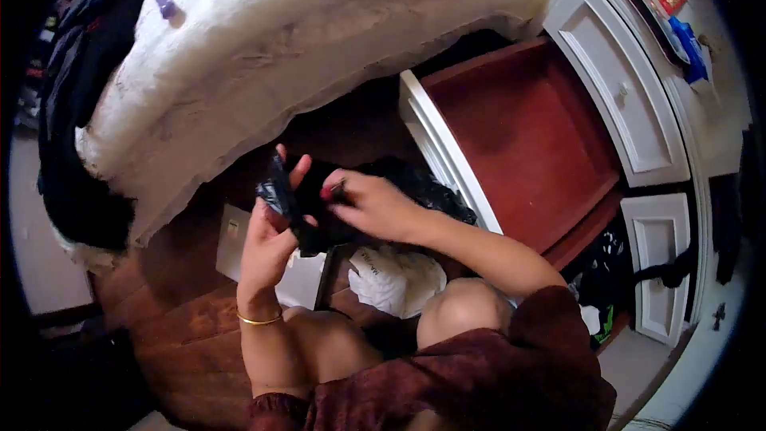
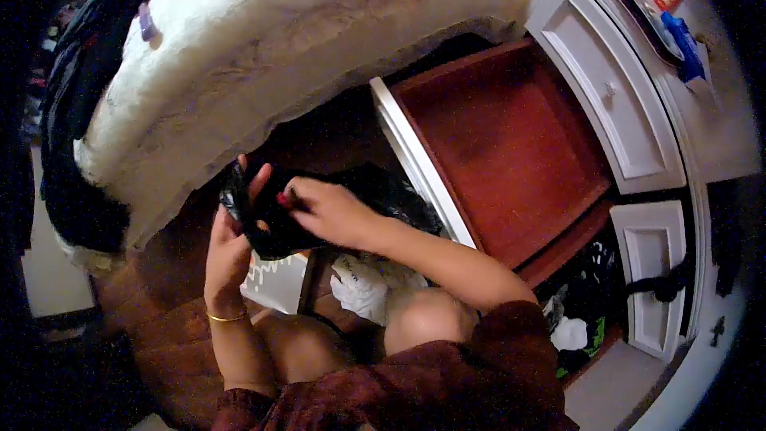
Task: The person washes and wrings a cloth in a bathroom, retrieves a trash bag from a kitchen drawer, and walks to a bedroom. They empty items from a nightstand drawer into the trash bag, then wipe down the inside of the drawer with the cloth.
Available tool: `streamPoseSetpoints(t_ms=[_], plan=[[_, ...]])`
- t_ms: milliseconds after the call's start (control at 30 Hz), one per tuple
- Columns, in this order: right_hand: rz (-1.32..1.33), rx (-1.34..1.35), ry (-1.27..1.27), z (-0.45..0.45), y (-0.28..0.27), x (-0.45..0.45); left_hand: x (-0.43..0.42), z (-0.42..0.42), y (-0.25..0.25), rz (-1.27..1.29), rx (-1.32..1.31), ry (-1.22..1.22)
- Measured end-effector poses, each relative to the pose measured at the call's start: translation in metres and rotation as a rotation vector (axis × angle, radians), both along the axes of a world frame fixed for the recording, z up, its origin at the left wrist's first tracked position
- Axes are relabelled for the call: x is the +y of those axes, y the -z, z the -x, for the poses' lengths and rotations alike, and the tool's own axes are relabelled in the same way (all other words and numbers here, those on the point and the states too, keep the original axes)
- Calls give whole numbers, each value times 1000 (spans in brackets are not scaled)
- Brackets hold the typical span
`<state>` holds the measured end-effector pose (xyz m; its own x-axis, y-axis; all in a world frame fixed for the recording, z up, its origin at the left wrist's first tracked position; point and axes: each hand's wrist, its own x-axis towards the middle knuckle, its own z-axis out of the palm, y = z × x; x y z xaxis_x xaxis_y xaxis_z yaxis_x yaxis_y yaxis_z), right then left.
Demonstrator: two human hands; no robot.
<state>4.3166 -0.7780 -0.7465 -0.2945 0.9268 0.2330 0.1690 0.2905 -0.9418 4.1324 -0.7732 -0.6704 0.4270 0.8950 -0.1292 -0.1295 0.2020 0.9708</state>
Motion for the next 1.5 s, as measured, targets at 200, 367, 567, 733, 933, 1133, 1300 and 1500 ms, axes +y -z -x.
streamPoseSetpoints(t_ms=[200,367,567,733,933,1133,1300,1500], plan=[[-89,-674,19,-2,16,-5,-2,3,-7,-66,112,-32],[-315,-495,411,-100,-17,-26,6,-5,10,-188,228,-143],[229,-863,1182,-354,97,-70,9,-9,20,-200,362,-69],[661,-1003,1319,-450,124,-106,2,-18,20,-167,437,-27],[515,-1074,1144,-471,150,-87,3,-21,17,-135,493,-50],[423,-1333,1048,-468,172,-54,5,-27,28,-242,494,-194],[382,-1492,960,-453,177,-45,2,-36,10,-72,468,-135],[161,-613,889,-357,102,-9,1,-39,12,-46,293,-148]])
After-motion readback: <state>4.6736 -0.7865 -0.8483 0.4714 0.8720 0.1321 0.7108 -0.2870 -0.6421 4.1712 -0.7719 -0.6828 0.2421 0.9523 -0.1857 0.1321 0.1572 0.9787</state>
